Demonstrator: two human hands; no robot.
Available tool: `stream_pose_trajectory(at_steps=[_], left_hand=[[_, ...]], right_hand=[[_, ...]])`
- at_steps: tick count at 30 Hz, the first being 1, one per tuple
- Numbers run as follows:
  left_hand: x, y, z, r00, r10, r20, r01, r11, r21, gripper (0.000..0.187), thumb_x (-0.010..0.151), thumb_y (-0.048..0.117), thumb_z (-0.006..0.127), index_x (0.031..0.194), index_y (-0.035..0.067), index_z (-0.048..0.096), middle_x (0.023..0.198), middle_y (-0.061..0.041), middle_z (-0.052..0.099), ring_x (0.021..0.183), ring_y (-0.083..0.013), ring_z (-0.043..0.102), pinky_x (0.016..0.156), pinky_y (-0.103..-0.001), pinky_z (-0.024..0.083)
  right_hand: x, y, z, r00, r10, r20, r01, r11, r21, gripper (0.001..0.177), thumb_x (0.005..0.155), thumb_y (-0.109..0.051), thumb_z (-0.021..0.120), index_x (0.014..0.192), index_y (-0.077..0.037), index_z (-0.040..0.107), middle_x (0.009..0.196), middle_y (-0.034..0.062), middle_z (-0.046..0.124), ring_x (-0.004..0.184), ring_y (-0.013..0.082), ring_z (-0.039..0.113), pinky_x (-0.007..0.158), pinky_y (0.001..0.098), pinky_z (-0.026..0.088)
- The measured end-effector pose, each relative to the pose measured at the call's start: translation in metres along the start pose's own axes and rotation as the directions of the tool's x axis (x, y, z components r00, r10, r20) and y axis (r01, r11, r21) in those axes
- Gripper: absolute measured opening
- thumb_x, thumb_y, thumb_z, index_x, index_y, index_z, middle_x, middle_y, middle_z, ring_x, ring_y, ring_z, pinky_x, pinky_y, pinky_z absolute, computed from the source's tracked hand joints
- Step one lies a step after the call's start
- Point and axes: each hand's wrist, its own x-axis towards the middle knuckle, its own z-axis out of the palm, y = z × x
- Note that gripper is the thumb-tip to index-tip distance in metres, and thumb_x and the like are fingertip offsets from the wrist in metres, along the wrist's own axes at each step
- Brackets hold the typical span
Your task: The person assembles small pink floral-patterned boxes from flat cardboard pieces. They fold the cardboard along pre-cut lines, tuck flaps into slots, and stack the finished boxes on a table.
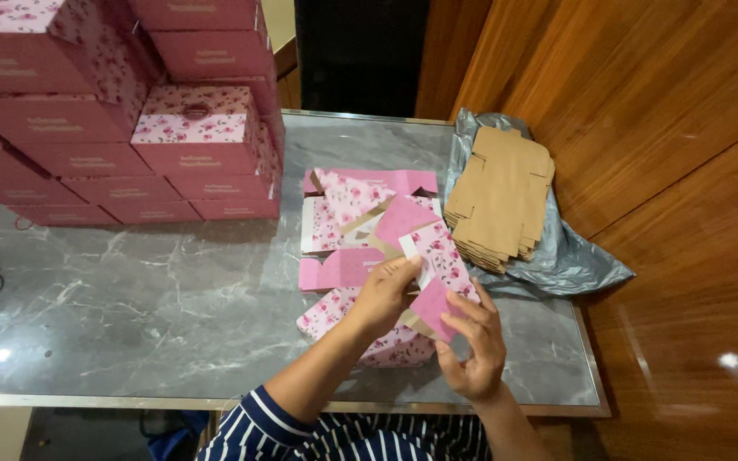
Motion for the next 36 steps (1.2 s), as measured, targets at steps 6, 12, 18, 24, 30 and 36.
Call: stream_pose_trajectory(at_steps=[6,12,18,24,30,36], left_hand=[[0.003,-0.008,0.001,0.994,0.069,0.088,-0.062,0.995,-0.075,0.029,0.121,0.022,0.053,0.106,0.0,0.066,0.1,-0.006,0.07,0.088,-0.0122,0.064,0.082,-0.03,0.053],[-0.009,0.008,0.027,0.999,-0.002,0.032,0.002,1.0,0.005,0.031,0.108,0.025,0.05,0.112,0.001,0.069,0.104,-0.01,0.073,0.091,-0.0182,0.071,0.085,-0.037,0.06],[-0.01,0.003,0.032,0.999,-0.024,-0.037,0.025,1.0,0.014,0.034,0.108,0.03,0.051,0.11,0.001,0.069,0.1,-0.011,0.075,0.089,-0.0211,0.072,0.081,-0.041,0.061],[-0.023,0.024,0.062,0.986,0.164,-0.008,-0.14,0.868,0.477,0.032,0.103,0.027,0.053,0.112,0.001,0.07,0.103,-0.012,0.074,0.093,-0.0246,0.073,0.084,-0.041,0.061],[-0.037,0.069,0.076,0.908,0.347,0.236,-0.328,0.235,0.915,0.017,0.094,0.012,0.063,0.102,-0.001,0.069,0.094,-0.018,0.069,0.084,-0.0371,0.069,0.074,-0.045,0.056],[-0.052,0.094,0.084,0.959,0.131,0.251,-0.238,-0.106,0.965,0.018,0.086,0.015,0.065,0.1,0.004,0.07,0.091,-0.016,0.07,0.085,-0.0393,0.067,0.074,-0.05,0.053]], right_hand=[[-0.005,0.01,-0.012,1.0,0.02,0.004,-0.02,0.998,0.051,0.024,0.089,-0.019,0.069,0.109,-0.005,0.067,0.133,0.0154,0.066,0.142,0.044,0.052,0.121,0.0534,0.042],[-0.011,0.019,-0.015,0.997,0.077,0.01,-0.077,0.997,-0.026,0.035,0.087,-0.016,0.074,0.12,-0.005,0.072,0.144,0.0175,0.061,0.145,0.0411,0.051,0.121,0.0509,0.041],[-0.007,0.019,-0.01,0.999,0.033,0.017,-0.03,0.985,-0.17,0.043,0.085,-0.015,0.077,0.127,-0.006,0.07,0.148,0.0199,0.057,0.139,0.0405,0.054,0.118,0.0505,0.042],[0.0,0.005,-0.001,0.997,0.064,-0.04,-0.071,0.979,-0.193,0.046,0.084,-0.02,0.081,0.127,-0.007,0.071,0.148,0.0212,0.055,0.129,0.0375,0.058,0.109,0.0441,0.047],[0.01,0.004,-0.01,0.99,0.139,-0.015,-0.139,0.989,-0.045,0.037,0.089,-0.016,0.073,0.125,-0.005,0.07,0.131,0.0143,0.069,0.118,0.0294,0.068,0.103,0.0388,0.055],[0.039,0.024,-0.029,0.991,0.12,-0.056,-0.127,0.98,-0.154,0.033,0.095,-0.012,0.073,0.127,-0.005,0.069,0.11,0.0115,0.069,0.099,0.0233,0.068,0.085,0.0336,0.056]])
